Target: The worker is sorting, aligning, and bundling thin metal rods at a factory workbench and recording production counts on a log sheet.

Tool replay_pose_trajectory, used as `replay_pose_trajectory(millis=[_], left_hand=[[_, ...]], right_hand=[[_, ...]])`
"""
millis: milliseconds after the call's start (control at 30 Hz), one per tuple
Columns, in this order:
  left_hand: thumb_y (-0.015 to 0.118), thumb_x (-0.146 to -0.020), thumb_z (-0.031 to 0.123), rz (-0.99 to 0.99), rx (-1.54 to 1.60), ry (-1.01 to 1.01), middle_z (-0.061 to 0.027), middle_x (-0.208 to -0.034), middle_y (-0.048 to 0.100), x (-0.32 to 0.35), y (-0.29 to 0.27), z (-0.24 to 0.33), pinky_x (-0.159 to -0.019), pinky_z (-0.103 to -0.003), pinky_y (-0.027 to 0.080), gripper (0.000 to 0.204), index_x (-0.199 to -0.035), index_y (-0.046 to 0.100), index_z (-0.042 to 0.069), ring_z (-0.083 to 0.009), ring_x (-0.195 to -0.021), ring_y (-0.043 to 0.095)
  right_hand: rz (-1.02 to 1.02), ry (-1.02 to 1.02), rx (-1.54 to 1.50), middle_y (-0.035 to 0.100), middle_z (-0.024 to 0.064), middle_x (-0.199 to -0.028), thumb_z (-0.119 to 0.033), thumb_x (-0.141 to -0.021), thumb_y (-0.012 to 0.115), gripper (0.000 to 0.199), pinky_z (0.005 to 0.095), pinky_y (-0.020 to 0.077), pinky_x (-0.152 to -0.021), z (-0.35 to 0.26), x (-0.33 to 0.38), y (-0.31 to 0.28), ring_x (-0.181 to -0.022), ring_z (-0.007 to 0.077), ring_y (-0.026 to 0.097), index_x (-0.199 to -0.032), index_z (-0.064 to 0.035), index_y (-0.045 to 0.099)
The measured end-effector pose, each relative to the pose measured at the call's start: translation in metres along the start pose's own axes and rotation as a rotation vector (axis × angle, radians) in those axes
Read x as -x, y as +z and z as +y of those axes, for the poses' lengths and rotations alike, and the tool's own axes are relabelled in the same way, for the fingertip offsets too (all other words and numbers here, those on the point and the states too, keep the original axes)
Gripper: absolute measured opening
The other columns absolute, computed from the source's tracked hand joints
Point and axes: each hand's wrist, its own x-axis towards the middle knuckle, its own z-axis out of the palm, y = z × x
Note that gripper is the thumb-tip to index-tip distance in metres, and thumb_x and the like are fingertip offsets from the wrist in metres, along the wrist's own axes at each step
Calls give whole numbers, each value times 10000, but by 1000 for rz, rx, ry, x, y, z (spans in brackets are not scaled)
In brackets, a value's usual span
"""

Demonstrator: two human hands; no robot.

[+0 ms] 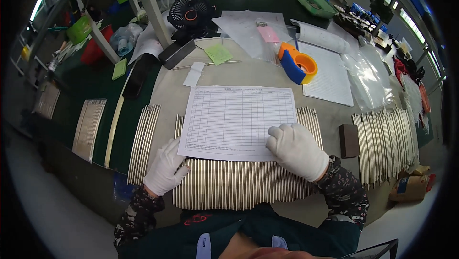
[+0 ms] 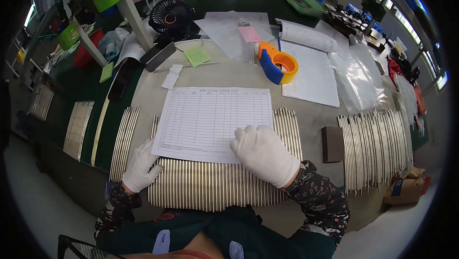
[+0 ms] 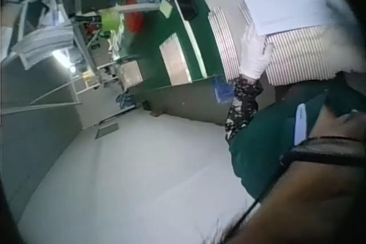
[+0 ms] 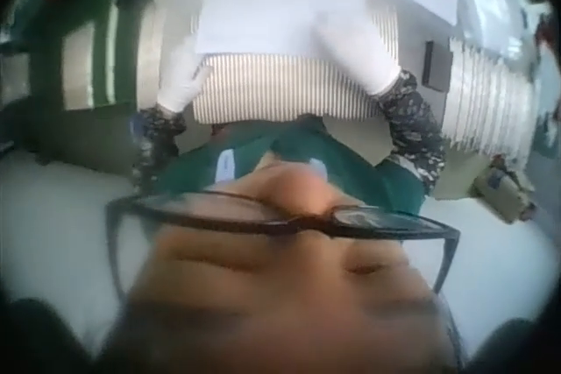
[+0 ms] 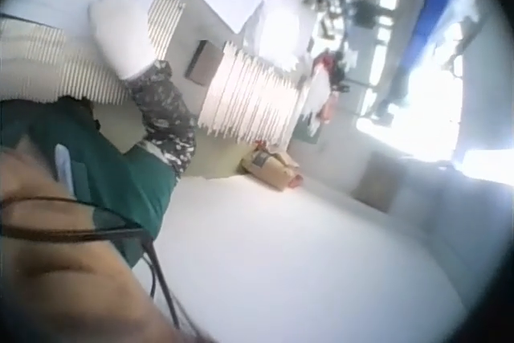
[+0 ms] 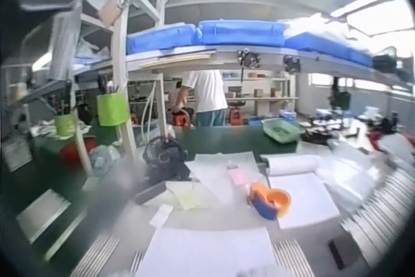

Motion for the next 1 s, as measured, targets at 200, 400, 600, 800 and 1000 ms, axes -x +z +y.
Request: replay_pose_trajectory(millis=[200, 400, 600, 800, 1000], left_hand=[[619, -687, 119, -29, 4, -29, -197, -1223, 459, 0, -7, 7, -968, -455, 333, 465, -1116, 504, -20, -331, -1151, 425], [601, -724, 146, 1, 30, -55, -188, -1223, 461, 11, -2, 0, -969, -430, 331, 464, -1152, 490, 8, -312, -1159, 424], [589, -740, 176, 75, 31, 56, -141, -1100, 526, 13, 2, -2, -905, -395, 372, 316, -999, 547, -1, -266, -1089, 473], [649, -675, 139, 97, -107, 88, -53, -732, 552, 29, -62, -16, -615, -350, 440, 137, -705, 540, 61, -244, -685, 559], [561, -779, 236, 482, -95, -452, -160, -864, 609, -41, -110, -164, -755, -376, 457, 232, -908, 616, 51, -326, -840, 581]], right_hand=[[1, 143, 68, 486, 50, -657, -62, -715, 510, 118, 301, 439, -533, 25, -12, 6, -593, 197, 526, -828, -67, 475], [14, 202, -82, 539, 74, -602, -70, -747, 602, 124, 343, 445, -510, 7, -43, 12, -549, 241, 559, -822, -84, 504], [19, 189, -106, 552, 75, -591, -74, -748, 630, 162, 349, 441, -498, -13, -65, 18, -532, 246, 564, -820, -81, 486], [-11, 103, -77, 498, 48, -529, -122, -728, 669, 215, 337, 412, -475, -35, -72, 17, -480, 227, 530, -784, -83, 465], [100, 176, 0, 410, 23, -548, -49, -714, 668, 288, 321, 368, -446, -40, -46, -1, -471, 198, 453, -764, -104, 389]])
